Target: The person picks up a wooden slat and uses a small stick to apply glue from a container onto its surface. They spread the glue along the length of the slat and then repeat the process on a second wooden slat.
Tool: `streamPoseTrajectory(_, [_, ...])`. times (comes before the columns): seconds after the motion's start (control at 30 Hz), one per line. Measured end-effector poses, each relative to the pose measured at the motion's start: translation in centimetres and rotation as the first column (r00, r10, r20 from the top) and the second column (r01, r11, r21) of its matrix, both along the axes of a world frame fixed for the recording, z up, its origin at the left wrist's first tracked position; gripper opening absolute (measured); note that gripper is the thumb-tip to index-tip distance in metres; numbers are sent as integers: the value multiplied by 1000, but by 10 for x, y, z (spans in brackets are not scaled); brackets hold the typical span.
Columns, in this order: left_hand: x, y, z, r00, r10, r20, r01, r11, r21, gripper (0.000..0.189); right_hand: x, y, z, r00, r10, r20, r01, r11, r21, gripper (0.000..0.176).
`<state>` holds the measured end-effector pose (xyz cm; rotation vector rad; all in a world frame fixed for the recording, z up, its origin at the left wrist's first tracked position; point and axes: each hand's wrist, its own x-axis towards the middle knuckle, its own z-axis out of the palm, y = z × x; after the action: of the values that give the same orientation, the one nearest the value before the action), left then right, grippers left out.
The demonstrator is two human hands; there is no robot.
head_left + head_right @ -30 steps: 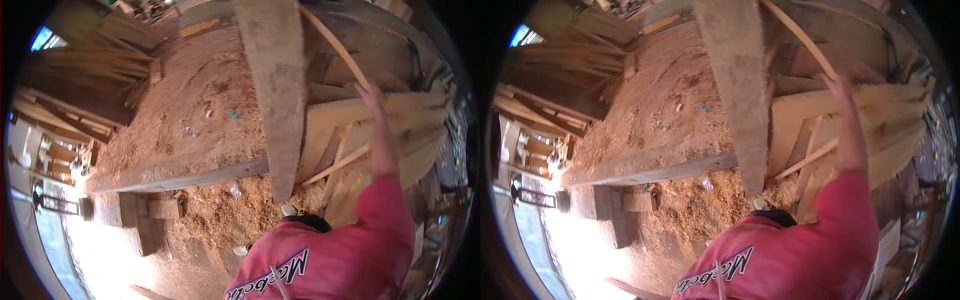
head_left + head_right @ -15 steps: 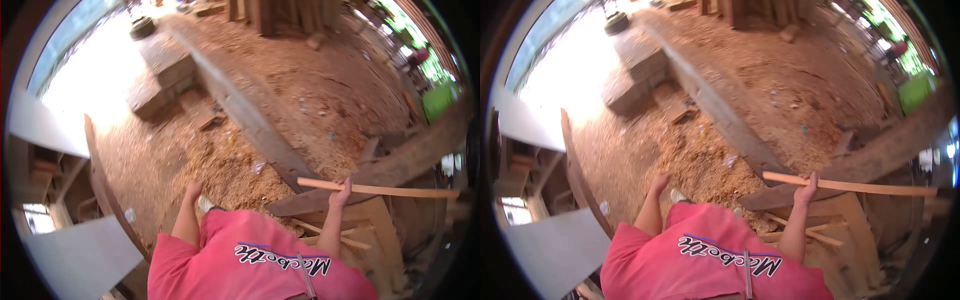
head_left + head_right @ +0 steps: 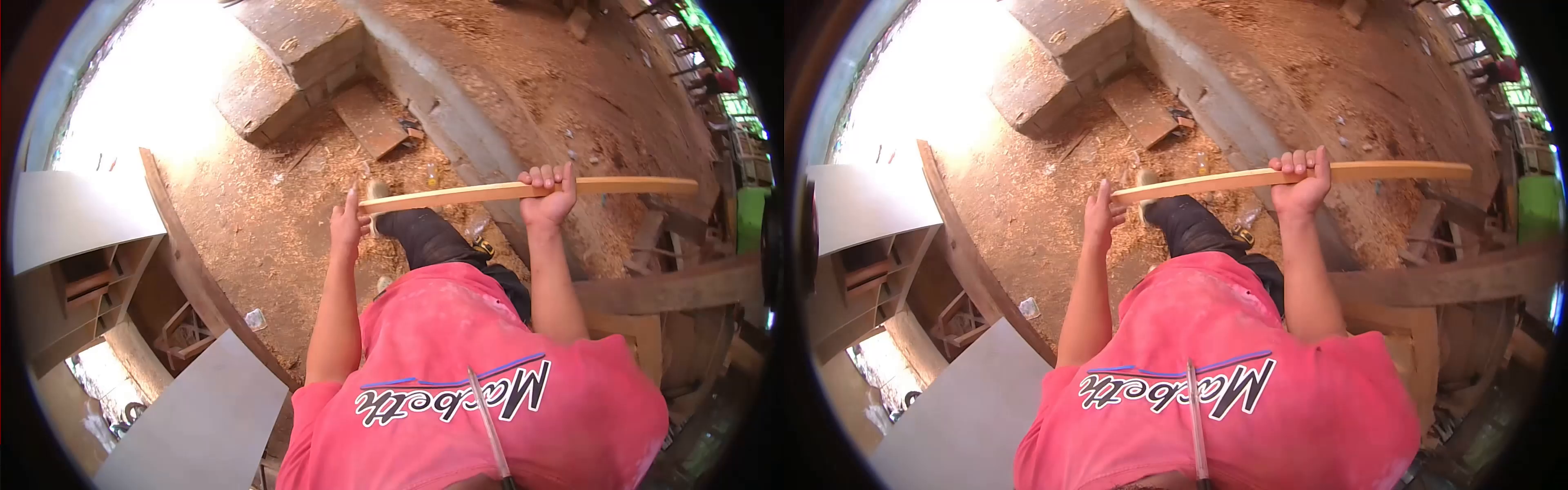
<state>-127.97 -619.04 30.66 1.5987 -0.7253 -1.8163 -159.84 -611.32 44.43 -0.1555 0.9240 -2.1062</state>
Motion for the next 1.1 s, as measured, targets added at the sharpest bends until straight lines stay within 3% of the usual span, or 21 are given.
streamPoseTrajectory(0.1, [28,-70,-7,998,-56,-26,57,998,30,39,2,-92,-31,978,202,52,-196,975,-104,33])
streamPoseTrajectory(0.17, [48,-114,-9,996,-37,-80,26,992,-127,29,6,-158,-56,947,313,77,-298,940,-164,30])
streamPoseTrajectory(0.23, [74,-165,1,998,31,-58,-39,991,-132,22,15,-241,-71,961,219,169,-232,971,59,22])
streamPoseTrajectory(0.27, [89,-188,-2,987,147,-72,-158,971,-182,19,18,-289,-72,965,176,197,-209,965,161,19])
streamPoseTrajectory(0.33, [121,-224,10,957,279,-75,-289,924,-252,13,30,-361,-73,949,206,239,-253,949,188,18])
streamPoseTrajectory(0.5, [181,-322,72,893,446,-55,-443,852,-278,13,93,-533,-61,905,290,311,-374,891,256,15])
streamPoseTrajectory(0.6, [223,-398,94,844,527,94,-421,762,-493,19,145,-656,-42,859,401,318,-481,846,230,19])
streamPoseTrajectory(0.67, [237,-449,98,858,510,62,-412,756,-509,30,160,-707,-52,857,415,306,-489,843,224,20])
streamPoseTrajectory(0.73, [245,-489,86,867,496,44,-413,766,-493,32,165,-760,-65,910,328,254,-401,855,330,23])
streamPoseTrajectory(0.83, [274,-573,69,901,432,-36,-408,818,-405,40,179,-827,-27,951,234,202,-291,899,328,28])
streamPoseTrajectory(0.93, [293,-667,105,931,348,-112,-365,873,-323,41,190,-863,47,983,131,131,-174,900,399,28])
streamPoseTrajectory(1.0, [304,-726,146,975,185,-123,-212,939,-270,40,190,-882,96,985,98,139,-146,909,390,27])
streamPoseTrajectory(1.1, [305,-797,194,990,57,-131,-95,949,-302,40,181,-897,153,989,30,148,-83,927,366,26])
